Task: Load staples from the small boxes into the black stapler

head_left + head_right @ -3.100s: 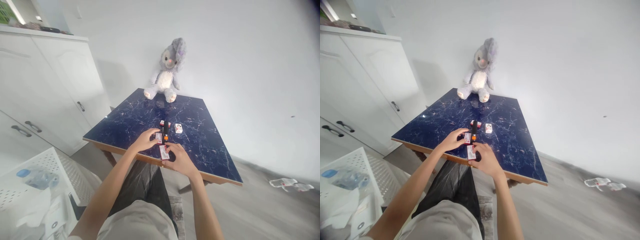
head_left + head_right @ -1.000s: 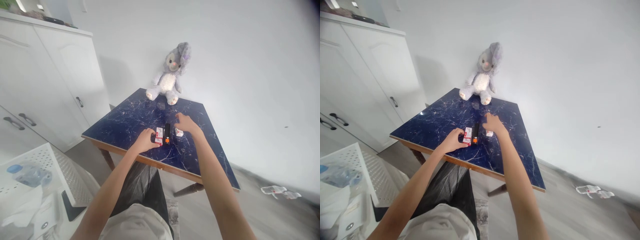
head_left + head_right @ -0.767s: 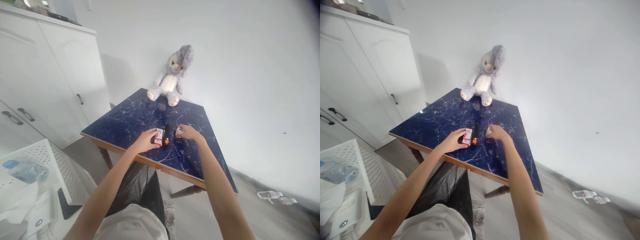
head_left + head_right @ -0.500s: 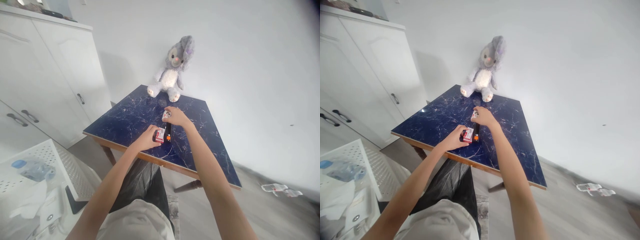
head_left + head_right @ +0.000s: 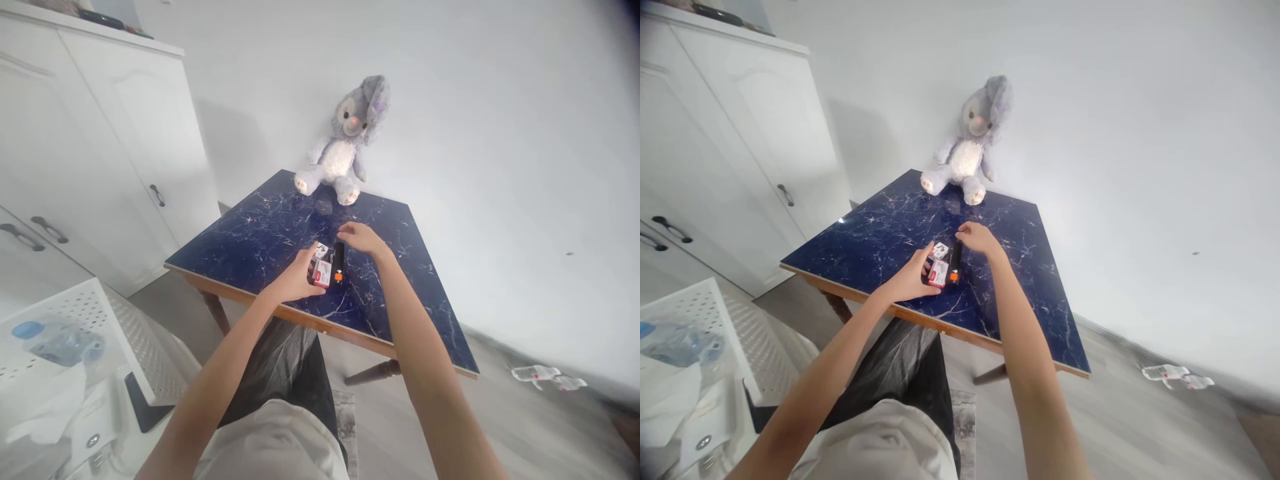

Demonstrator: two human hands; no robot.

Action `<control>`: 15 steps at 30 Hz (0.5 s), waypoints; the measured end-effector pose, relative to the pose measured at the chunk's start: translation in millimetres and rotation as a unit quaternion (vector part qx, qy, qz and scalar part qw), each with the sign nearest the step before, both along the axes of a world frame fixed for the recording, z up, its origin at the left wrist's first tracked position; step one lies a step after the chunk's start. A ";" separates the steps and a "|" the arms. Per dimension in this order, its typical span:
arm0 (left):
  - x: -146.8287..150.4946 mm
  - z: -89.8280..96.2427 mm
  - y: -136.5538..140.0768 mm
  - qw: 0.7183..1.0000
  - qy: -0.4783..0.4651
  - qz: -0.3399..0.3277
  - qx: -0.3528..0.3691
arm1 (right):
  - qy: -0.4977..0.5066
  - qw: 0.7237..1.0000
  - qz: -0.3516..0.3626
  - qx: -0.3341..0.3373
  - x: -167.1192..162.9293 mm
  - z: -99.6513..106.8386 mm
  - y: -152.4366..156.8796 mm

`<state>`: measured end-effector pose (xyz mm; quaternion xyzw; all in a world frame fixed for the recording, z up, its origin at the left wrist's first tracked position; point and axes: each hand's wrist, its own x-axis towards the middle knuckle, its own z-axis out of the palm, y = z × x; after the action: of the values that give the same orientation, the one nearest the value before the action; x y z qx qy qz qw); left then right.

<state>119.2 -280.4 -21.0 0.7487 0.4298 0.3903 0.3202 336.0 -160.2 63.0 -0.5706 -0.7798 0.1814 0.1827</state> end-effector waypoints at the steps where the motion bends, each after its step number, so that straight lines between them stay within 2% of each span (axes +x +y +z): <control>1: -0.7 1.5 -2.3 1.000 0.005 -0.005 0.007 | 0.024 0.999 -0.018 0.015 6.4 -10.2 -2.7; 4: -4.2 2.7 -4.9 1.000 -0.005 -0.026 0.001 | 0.086 0.978 -0.185 0.052 22.6 -44.9 -12.6; 6: -5.9 1.2 -3.2 1.000 -0.022 -0.017 -0.009 | 0.085 0.967 -0.233 0.065 31.0 -63.4 -18.1; 10: -3.5 -0.5 -1.2 1.000 -0.024 0.008 -0.011 | 0.092 0.963 -0.239 0.084 37.8 -78.1 -21.1; 15: 7.3 4.1 -8.0 0.997 0.068 0.027 0.033 | 0.108 0.969 -0.198 0.097 31.7 -79.3 -19.9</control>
<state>126.5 -288.5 -16.9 0.7716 0.4574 0.3613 0.2547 367.7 -180.1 -16.3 -0.6706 -0.6403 0.1261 0.3527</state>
